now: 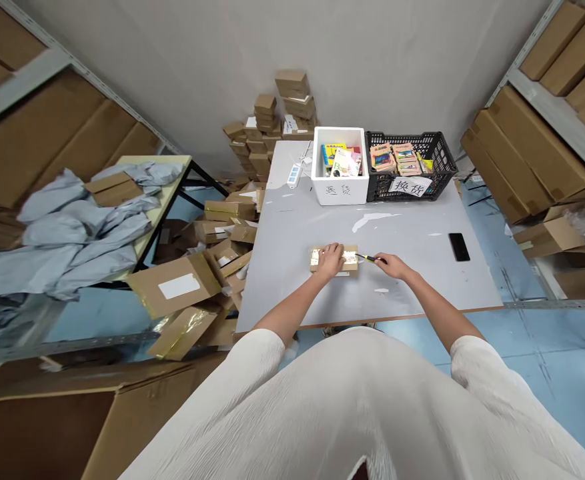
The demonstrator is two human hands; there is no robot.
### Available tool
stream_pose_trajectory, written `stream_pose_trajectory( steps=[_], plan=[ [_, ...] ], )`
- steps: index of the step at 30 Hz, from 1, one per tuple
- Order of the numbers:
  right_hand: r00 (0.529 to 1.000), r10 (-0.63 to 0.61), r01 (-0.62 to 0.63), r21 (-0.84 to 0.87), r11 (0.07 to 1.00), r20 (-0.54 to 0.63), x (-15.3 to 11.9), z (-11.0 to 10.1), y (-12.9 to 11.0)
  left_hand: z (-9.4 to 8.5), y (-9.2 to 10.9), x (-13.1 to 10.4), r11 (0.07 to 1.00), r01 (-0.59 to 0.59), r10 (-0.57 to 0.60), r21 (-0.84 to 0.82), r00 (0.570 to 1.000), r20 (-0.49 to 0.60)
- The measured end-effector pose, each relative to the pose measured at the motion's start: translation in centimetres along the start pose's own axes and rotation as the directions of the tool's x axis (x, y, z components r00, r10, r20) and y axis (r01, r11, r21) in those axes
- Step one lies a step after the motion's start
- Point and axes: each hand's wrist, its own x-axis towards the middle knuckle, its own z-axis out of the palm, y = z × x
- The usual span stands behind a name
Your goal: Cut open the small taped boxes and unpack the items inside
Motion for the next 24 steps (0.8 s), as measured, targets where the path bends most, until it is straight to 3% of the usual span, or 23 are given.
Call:
stream_pose_trajectory(
  steps=[4,9,17,24],
  plan=[
    [0.997,-0.082,0.08,-0.225,0.971,-0.002,-0.2,0.4,-0.9,0.1,-0.3,0.7,0.999,0.027,-0.026,-0.027,0.999,0.03],
    [0.993,-0.116,0.11,-0.358,0.927,0.004,0.1,0.7,-1.3,-0.1,-0.7,1.5,1.0,0.025,-0.025,-0.008,0.999,0.038],
    [0.991,-0.132,0.122,-0.381,0.916,-0.001,0.5,1.5,-0.8,1.0,-0.6,1.4,0.993,-0.061,0.06,0.097,0.998,0.013],
    [0.986,-0.091,0.038,-0.348,0.937,-0.137,0.6,3.5,-0.5,2.4,-0.9,0.6,0.992,-0.065,0.069,0.106,0.997,-0.035]
  ],
)
